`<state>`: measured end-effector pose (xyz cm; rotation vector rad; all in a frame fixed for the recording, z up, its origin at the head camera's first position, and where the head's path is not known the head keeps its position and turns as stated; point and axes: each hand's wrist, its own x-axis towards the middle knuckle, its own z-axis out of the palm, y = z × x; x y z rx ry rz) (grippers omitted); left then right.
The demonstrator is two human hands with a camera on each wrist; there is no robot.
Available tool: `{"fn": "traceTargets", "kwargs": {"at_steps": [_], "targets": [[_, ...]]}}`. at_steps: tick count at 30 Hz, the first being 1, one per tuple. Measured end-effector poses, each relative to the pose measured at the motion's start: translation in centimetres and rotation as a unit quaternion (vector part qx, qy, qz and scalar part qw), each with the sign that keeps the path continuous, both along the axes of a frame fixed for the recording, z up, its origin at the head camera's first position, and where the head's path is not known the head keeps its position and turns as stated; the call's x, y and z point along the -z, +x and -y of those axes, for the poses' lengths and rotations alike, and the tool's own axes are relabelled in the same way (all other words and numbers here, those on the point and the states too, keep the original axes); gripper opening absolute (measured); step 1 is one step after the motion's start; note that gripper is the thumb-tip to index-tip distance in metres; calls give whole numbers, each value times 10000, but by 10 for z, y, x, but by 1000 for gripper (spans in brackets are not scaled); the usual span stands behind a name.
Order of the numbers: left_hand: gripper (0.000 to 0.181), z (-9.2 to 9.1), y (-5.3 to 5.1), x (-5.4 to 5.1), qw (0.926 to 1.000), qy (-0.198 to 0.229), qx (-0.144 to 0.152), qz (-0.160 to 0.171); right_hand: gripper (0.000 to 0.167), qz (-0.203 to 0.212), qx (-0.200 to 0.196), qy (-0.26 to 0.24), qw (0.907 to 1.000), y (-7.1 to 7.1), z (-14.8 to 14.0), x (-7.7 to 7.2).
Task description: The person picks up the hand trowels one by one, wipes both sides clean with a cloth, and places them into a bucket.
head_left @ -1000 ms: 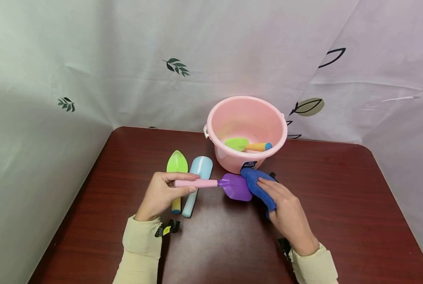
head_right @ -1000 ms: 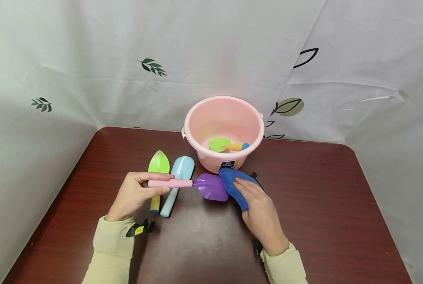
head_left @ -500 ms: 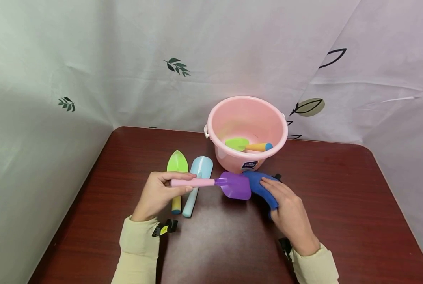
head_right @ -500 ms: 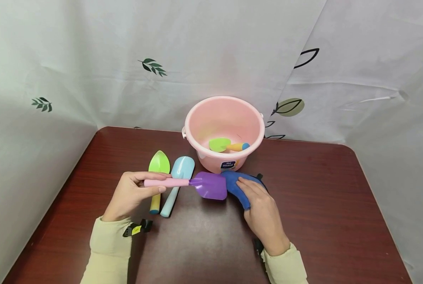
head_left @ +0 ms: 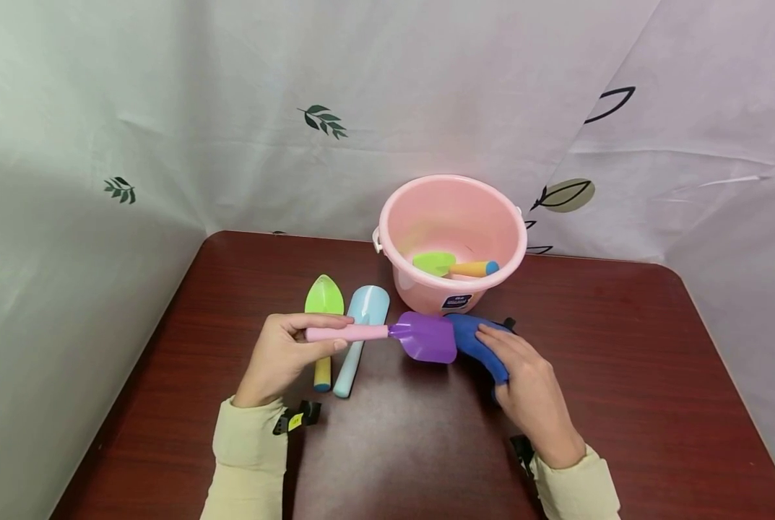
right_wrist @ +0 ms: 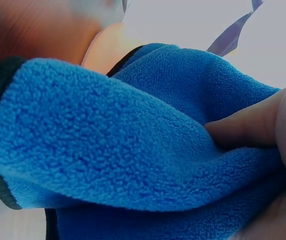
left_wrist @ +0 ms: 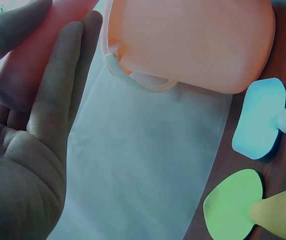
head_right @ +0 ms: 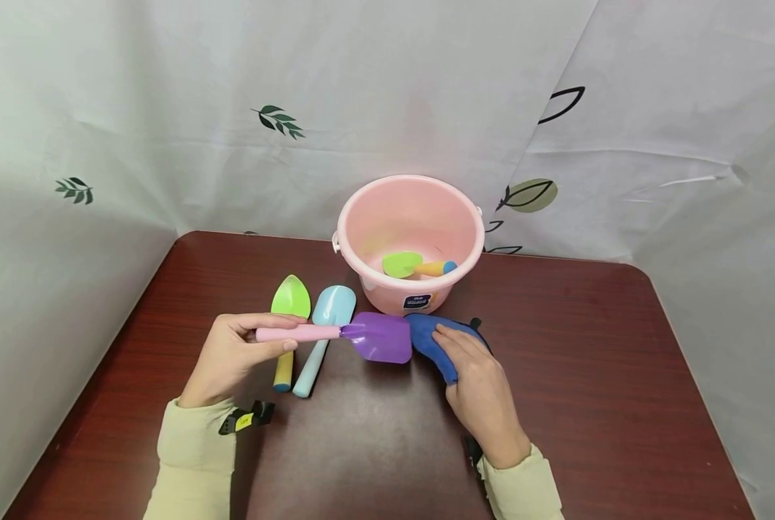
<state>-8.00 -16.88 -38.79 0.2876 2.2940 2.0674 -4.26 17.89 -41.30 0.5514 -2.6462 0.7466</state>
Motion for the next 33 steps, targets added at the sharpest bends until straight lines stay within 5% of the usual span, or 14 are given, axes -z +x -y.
{"fn": "traceTargets", "kwargs": {"at_steps": [16,25,33], "targets": [[26,12,1,-14,9996,81,-55,-253,70,17,-26,-4,10000,0,2,0],[26,12,-13,-41,9974,457,-15,-557,70,6,-34,1,10000,0,2,0],[26,11,-23,-61,9971,181,294,-685,71,68,-11,-18,10000,1,3,1]]}}
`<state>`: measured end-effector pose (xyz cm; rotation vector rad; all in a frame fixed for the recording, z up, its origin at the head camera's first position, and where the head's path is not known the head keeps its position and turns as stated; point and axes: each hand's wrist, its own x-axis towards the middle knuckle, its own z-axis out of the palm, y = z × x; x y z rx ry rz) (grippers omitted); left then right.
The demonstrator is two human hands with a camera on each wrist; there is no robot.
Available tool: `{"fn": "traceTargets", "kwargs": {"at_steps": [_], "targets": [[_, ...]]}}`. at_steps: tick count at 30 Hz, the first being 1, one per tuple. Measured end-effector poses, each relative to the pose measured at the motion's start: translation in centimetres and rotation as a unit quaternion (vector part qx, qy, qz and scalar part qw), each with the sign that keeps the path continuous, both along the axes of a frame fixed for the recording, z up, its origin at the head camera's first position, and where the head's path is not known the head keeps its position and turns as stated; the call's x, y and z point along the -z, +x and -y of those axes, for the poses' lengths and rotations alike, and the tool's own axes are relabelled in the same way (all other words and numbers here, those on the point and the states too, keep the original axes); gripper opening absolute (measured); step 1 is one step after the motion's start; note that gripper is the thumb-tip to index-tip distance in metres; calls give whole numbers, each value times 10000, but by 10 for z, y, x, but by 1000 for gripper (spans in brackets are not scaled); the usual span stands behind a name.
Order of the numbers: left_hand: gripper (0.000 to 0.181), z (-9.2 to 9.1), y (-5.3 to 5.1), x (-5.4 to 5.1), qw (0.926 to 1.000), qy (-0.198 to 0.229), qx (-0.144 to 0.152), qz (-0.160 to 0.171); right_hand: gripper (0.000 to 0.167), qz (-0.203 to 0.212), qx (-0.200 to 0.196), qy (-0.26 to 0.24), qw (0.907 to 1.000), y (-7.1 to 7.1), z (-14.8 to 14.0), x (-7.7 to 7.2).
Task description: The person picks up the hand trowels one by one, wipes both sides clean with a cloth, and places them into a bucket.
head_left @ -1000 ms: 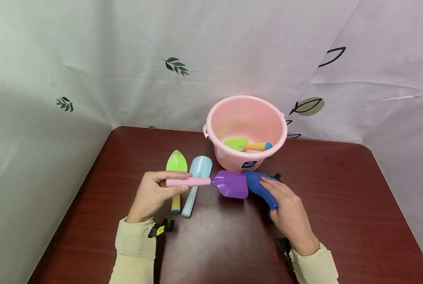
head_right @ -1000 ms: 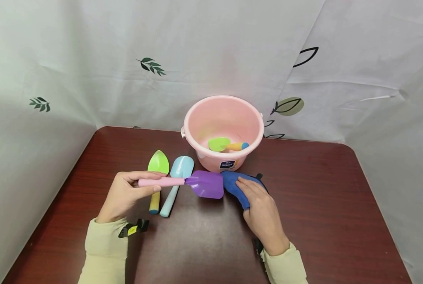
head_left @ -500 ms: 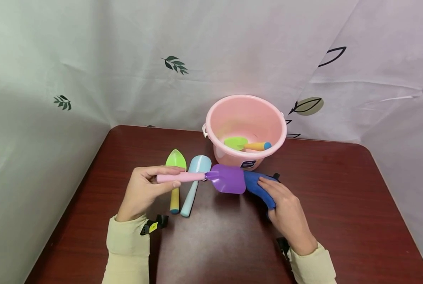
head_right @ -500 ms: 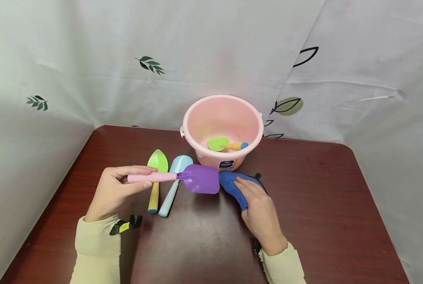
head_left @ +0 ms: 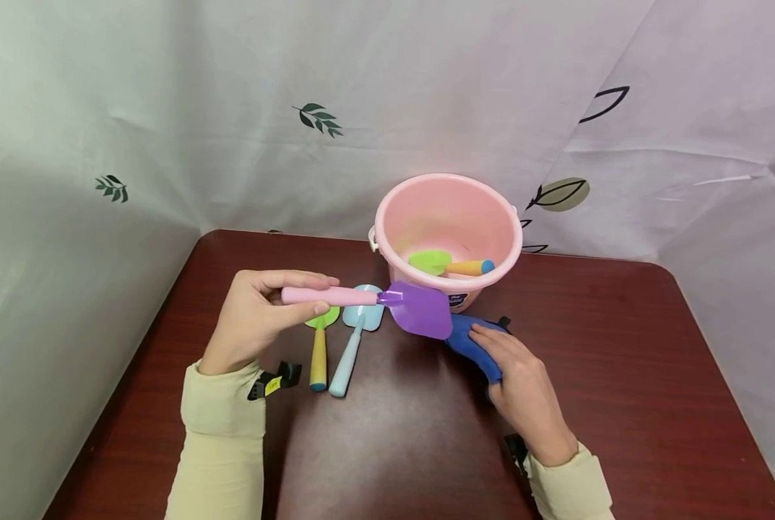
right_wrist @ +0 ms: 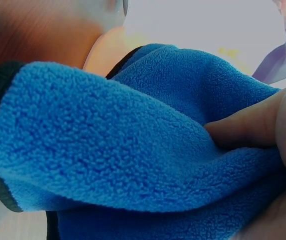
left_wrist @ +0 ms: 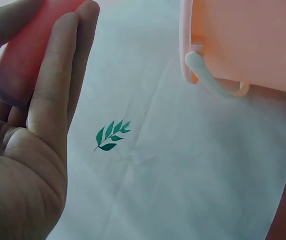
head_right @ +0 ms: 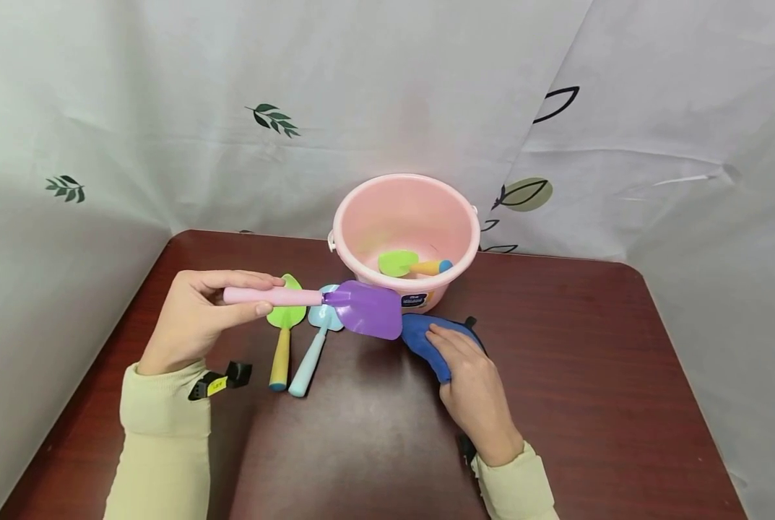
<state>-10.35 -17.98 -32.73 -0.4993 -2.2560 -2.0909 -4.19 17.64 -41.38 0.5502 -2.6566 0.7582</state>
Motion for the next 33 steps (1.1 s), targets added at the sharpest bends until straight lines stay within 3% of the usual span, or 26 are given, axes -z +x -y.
{"fn": "traceTargets", "kwargs": {"at_steps": [13,24,33], "targets": [[28,2,-10,-13,9998,71,91,-151,72,26,-44,-13,10000,-1,2,0],[25,-13,-33,-27,9986,-288,-387,-218,70,-20,-55,6,10000,-2,2,1],[22,-32,-52,-33,9982,-339,-403,-278,70,27,-35,24,10000,-2,1,2]]}}
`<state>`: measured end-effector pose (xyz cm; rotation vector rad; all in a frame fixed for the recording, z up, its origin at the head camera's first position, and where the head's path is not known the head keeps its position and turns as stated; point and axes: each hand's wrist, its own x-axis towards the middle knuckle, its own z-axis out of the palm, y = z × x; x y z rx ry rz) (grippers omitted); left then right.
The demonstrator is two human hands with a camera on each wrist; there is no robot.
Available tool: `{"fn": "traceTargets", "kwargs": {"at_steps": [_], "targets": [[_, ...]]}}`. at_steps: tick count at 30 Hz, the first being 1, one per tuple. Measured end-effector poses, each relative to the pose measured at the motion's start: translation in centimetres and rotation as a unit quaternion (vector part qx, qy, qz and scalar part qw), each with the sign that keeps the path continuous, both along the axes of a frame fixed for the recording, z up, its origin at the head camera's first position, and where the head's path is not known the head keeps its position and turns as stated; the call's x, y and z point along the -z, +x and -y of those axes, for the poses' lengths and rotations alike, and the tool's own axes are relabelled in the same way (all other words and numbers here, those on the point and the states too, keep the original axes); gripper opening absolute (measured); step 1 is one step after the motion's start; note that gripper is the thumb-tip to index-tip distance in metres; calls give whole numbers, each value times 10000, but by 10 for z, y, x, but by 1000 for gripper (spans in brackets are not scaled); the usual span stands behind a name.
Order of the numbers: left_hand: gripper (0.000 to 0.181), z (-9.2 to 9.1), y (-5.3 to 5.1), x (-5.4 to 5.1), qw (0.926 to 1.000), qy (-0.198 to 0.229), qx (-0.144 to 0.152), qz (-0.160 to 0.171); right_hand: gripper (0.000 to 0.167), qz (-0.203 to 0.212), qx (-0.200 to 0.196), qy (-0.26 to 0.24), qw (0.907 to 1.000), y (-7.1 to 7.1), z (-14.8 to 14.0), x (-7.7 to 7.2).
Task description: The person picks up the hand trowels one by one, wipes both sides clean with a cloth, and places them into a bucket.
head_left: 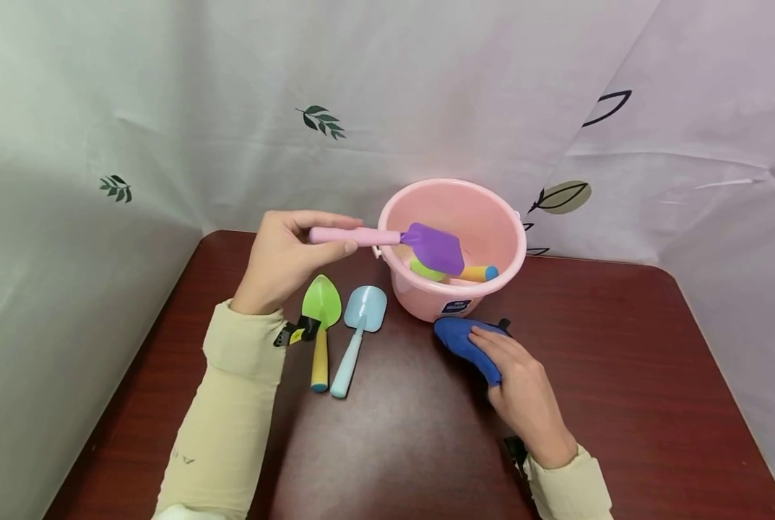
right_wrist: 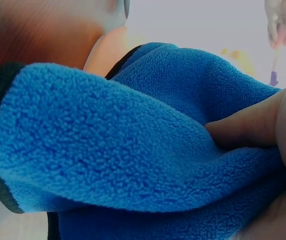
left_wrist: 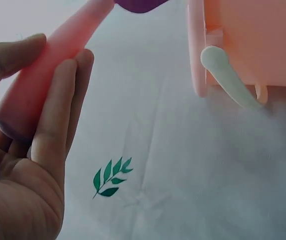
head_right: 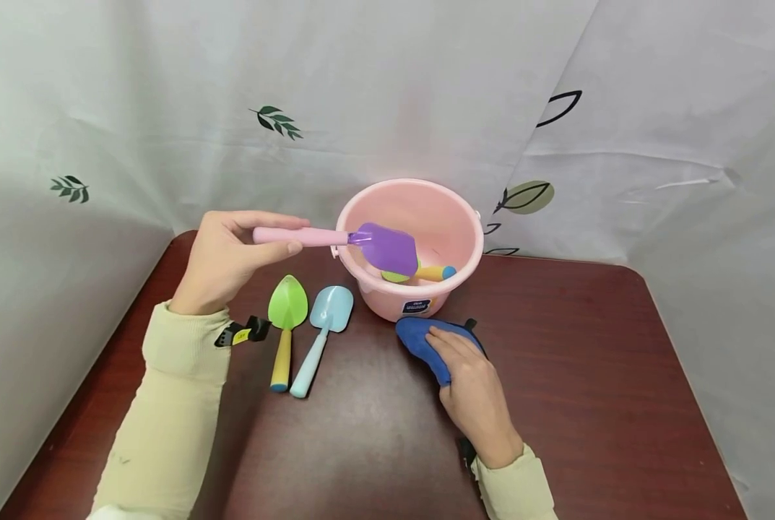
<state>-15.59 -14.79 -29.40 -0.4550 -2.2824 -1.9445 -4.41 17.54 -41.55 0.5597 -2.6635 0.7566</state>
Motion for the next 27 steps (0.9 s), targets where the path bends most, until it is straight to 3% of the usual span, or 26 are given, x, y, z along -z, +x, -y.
{"fn": "traceTargets", "kwargs": {"at_steps": [3,7,11,14,22,27], "targets": [[21,-8,-5,-1,9998,-138,-104,29,71,28,-3,-1,10000,0,0,0],[18,-21,-15,-1,9935,-1018,-291,-427,72,-1,-11,13,10000,0,-1,0],[20,-32,-28,-2,9713,-2060,-383,-1125,72,-52,-42,22,10000,-1,-1,1],[21,-40,-34,-2,9573,-2525,-390,-1357,72,-84,-58,23,9999,-1,-1,1],[25,-60,-46,3,9202,-3616,-278,-1475,73,-140,-30,99,9998,-2,-1,0],[22,-70,-48,5,9082,-3925,-144,-1444,73,-126,-37,108,9999,-2,-1,-2]]}}
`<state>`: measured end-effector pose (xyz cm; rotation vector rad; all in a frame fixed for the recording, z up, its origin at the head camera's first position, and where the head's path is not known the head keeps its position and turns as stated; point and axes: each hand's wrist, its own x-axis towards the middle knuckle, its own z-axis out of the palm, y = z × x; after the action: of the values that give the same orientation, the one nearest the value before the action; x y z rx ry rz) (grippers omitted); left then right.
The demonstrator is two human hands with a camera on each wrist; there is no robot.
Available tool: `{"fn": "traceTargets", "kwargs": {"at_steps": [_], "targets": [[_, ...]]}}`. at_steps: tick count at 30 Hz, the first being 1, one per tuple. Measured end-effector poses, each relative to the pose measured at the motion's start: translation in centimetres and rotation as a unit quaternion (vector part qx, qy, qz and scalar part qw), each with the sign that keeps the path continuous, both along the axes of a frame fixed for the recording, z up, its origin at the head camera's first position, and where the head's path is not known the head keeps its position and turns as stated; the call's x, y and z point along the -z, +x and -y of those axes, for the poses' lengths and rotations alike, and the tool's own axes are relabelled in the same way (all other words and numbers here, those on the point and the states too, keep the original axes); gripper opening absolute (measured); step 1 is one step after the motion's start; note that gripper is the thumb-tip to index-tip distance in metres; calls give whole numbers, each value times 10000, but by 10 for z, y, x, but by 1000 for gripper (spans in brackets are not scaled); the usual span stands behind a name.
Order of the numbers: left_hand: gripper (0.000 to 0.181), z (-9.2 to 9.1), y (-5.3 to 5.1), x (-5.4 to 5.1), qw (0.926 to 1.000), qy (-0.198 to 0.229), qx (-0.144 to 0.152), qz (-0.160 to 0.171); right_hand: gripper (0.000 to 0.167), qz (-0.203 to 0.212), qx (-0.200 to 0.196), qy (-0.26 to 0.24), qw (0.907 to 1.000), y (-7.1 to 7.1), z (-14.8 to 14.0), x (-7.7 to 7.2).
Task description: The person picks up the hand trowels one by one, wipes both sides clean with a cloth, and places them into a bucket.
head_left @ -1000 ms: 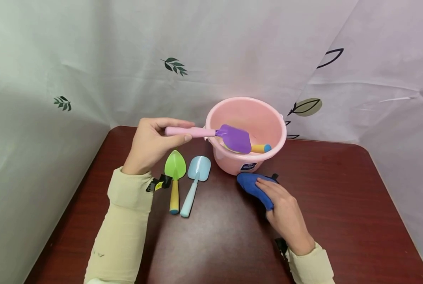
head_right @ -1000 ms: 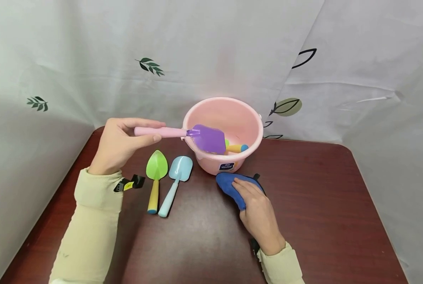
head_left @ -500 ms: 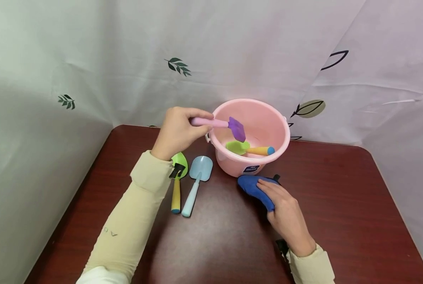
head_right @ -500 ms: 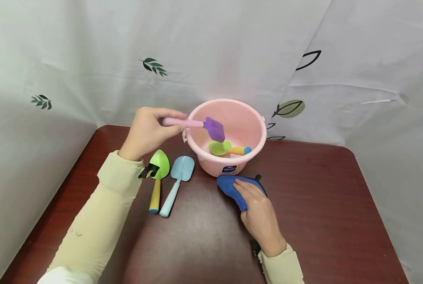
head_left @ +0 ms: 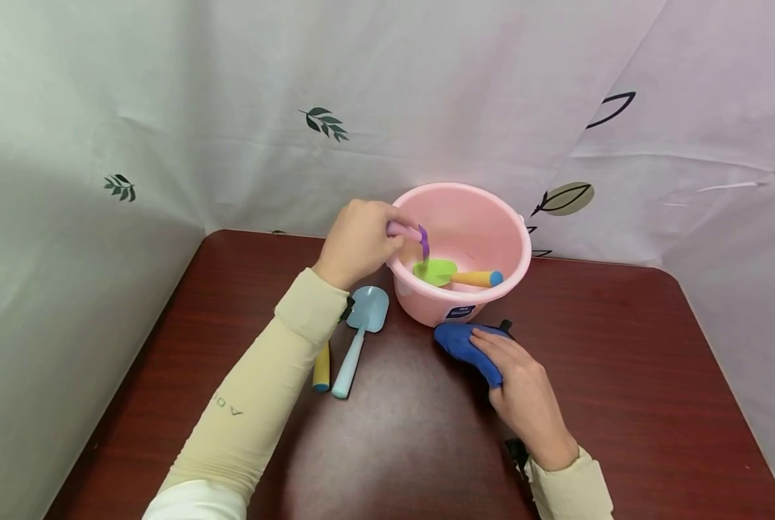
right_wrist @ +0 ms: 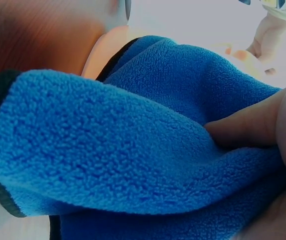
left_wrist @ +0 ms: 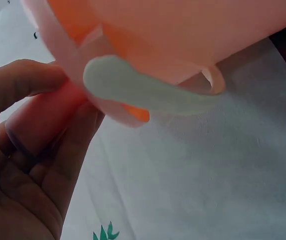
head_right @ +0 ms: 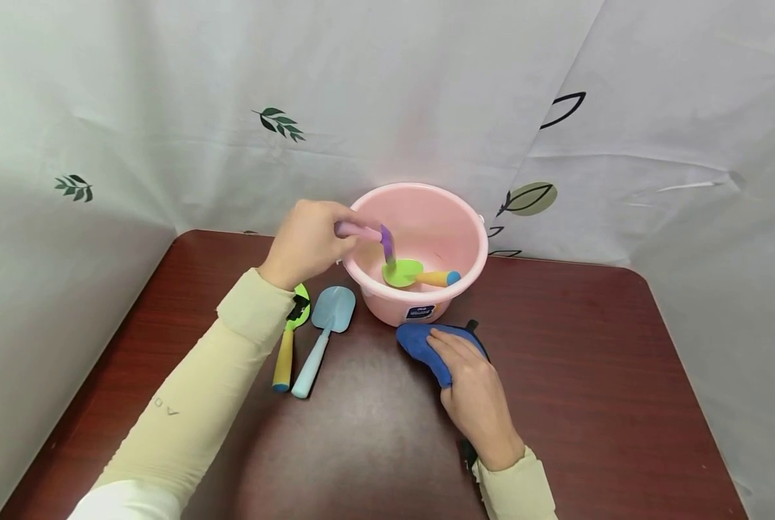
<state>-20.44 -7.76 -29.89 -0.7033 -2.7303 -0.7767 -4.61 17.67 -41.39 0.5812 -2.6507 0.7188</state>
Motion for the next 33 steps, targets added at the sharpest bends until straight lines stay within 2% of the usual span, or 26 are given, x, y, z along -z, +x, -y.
{"fn": "traceTargets", "kwargs": {"at_steps": [7,13,19,26,33], "targets": [[13,-13,0,2,9983,-582,50,2,73,26,-35,-44,10000,1,0,-1],[17,-19,1,2,9956,-923,8,137,72,2,-39,-38,10000,0,0,0],[24,-23,4,3,9965,-772,171,274,72,7,-55,-68,10000,0,1,1],[29,-28,10,2,9956,-618,599,381,71,60,-55,-77,9999,0,1,0],[19,-33,13,4,9942,-629,804,340,71,69,-43,-75,9999,0,0,-1]]}}
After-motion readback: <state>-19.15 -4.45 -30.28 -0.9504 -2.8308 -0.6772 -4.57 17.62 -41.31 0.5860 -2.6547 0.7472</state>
